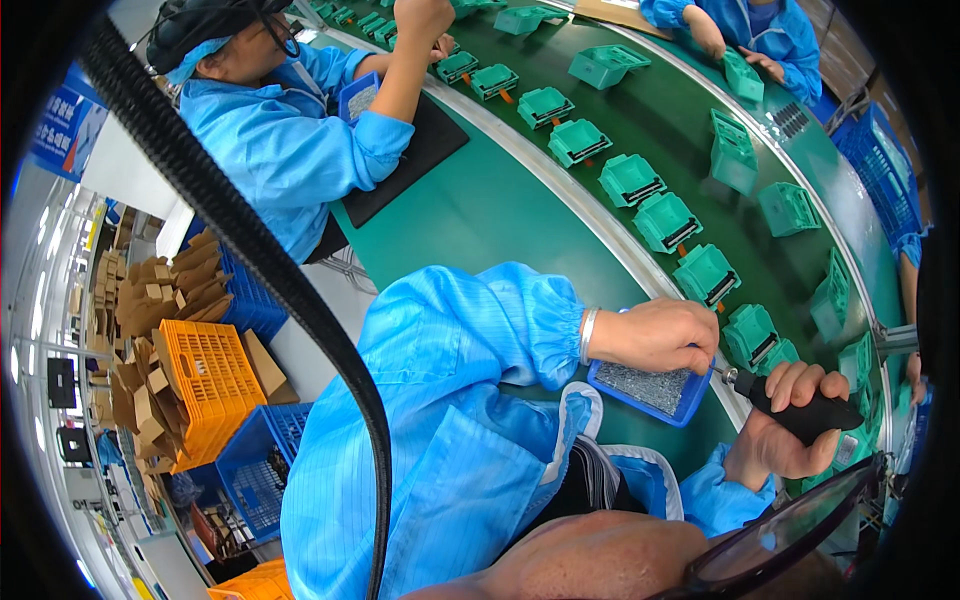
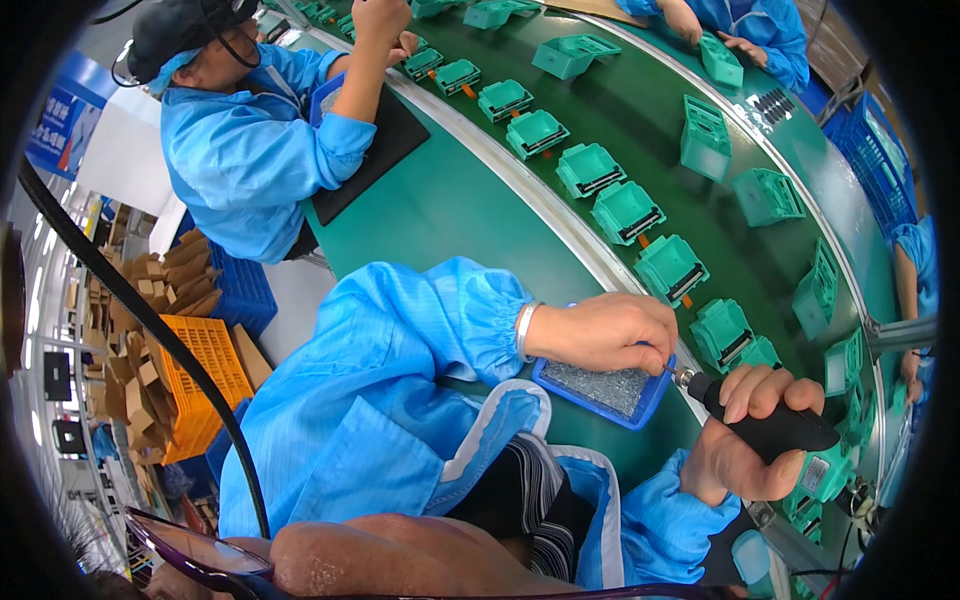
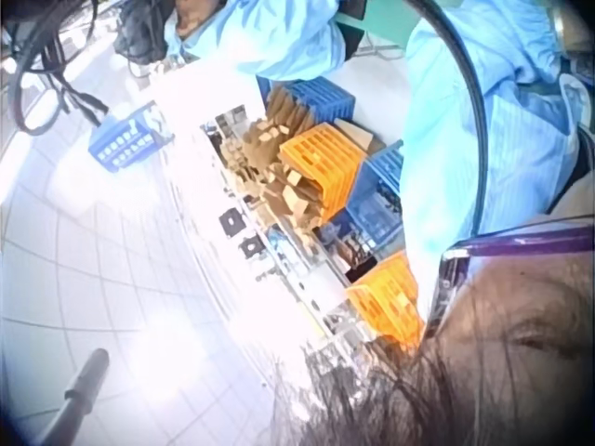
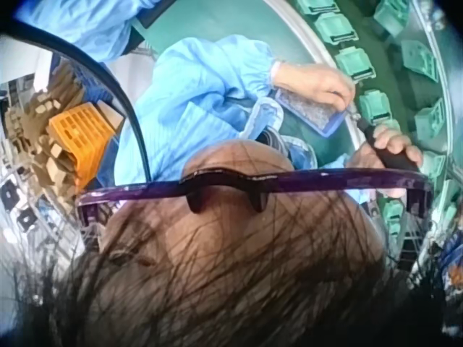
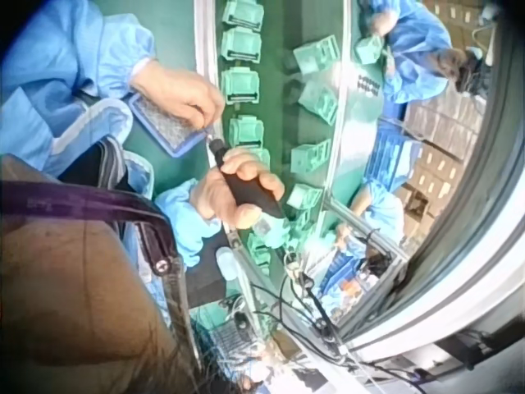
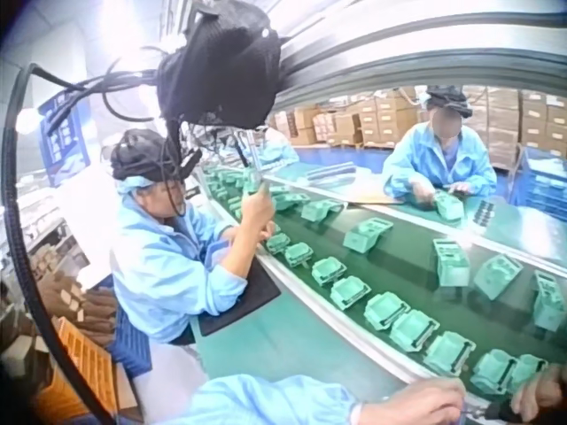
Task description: The person fastens pcb components onto green plastic housings using an electric screwdriver, securing them with screws.
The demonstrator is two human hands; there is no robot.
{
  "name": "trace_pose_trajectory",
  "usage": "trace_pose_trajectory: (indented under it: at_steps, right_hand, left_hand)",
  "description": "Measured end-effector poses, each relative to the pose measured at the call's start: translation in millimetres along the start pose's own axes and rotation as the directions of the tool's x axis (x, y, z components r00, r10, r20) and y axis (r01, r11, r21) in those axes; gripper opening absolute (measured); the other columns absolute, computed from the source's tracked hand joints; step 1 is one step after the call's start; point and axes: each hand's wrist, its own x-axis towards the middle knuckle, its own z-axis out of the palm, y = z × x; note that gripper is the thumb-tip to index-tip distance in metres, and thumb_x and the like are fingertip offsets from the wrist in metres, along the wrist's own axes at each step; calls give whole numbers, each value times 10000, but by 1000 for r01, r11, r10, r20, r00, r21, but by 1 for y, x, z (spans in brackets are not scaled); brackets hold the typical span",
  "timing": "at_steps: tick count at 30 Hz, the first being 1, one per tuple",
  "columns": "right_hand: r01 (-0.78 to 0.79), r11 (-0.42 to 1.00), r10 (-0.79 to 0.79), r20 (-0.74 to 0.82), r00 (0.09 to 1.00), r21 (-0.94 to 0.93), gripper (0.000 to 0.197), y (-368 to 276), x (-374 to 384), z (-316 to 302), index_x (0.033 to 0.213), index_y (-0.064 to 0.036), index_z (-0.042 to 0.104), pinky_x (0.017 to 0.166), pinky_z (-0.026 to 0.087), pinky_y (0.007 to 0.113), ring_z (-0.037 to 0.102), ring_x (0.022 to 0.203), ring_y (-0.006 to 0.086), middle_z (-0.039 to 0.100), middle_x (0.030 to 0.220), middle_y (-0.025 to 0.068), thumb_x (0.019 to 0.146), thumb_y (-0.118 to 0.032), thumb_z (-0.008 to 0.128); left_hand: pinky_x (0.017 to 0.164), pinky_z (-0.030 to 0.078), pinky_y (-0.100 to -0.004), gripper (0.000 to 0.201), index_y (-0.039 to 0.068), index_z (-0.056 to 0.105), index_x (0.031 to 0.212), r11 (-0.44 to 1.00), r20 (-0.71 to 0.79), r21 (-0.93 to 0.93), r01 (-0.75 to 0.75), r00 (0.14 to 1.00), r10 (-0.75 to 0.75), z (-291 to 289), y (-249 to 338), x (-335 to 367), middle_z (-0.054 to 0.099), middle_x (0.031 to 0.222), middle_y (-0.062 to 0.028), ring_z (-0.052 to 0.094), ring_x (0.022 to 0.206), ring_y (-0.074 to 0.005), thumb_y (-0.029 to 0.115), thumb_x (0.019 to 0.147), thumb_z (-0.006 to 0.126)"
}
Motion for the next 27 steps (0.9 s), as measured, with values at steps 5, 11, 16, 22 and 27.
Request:
trace_pose_trajectory:
  at_steps: [5, 11, 16, 22, 27]
  right_hand:
    - [22, 999, -22, -12, 1000, -28, 583, -4, -3, 3, 1145, -57, 546, 596, 383, 320, 481, 608, 153, 498, 783, 49, 858, -544, 691]
    - [31, 998, -33, -41, 999, -47, 593, -2, -5, 3, 1157, -50, 548, 598, 384, 322, 477, 606, 154, 495, 783, 51, 866, -550, 678]
    - [-16, 988, 9, -45, 999, -151, 512, -30, 2, -19, 1162, -42, 556, 631, 382, 319, 495, 661, 165, 506, 823, 68, 918, -485, 640]
    - [-107, 972, 72, -167, 983, -209, 423, -36, 5, -32, 1169, -41, 558, 678, 402, 321, 513, 695, 176, 526, 832, 69, 955, -397, 639]
    - [-183, 944, 110, -262, 959, -274, 439, -33, 1, -29, 1168, -49, 555, 690, 426, 322, 523, 704, 171, 544, 826, 65, 943, -404, 680]
  left_hand:
    - [833, 509, -420, 131, 44, 691, 846, 998, -7, 61, -34, 999, 34, 10, -2, 3, 670, 942, -73, 639, 941, -300, 169, 870, 724]
    - [818, 495, -453, 191, 55, 666, 893, 990, -47, 108, -89, 994, 94, 8, 4, 3, 639, 929, -93, 621, 917, -328, 210, 833, 760]
    - [809, 496, -469, 346, 50, 657, 967, 991, -207, 131, -3, 978, 30, 14, 14, 4, 623, 944, -114, 618, 928, -338, 271, 758, 823]
    - [793, 515, -466, 421, 34, 634, 951, 830, 118, 553, -69, 993, 4, 21, 2, -5, 613, 915, -121, 627, 904, -335, 307, 713, 848]
    - [786, 523, -460, 441, 29, 609, 917, 870, 312, 453, -195, 949, 50, 13, 10, -5, 616, 918, -121, 637, 915, -338, 307, 685, 862]
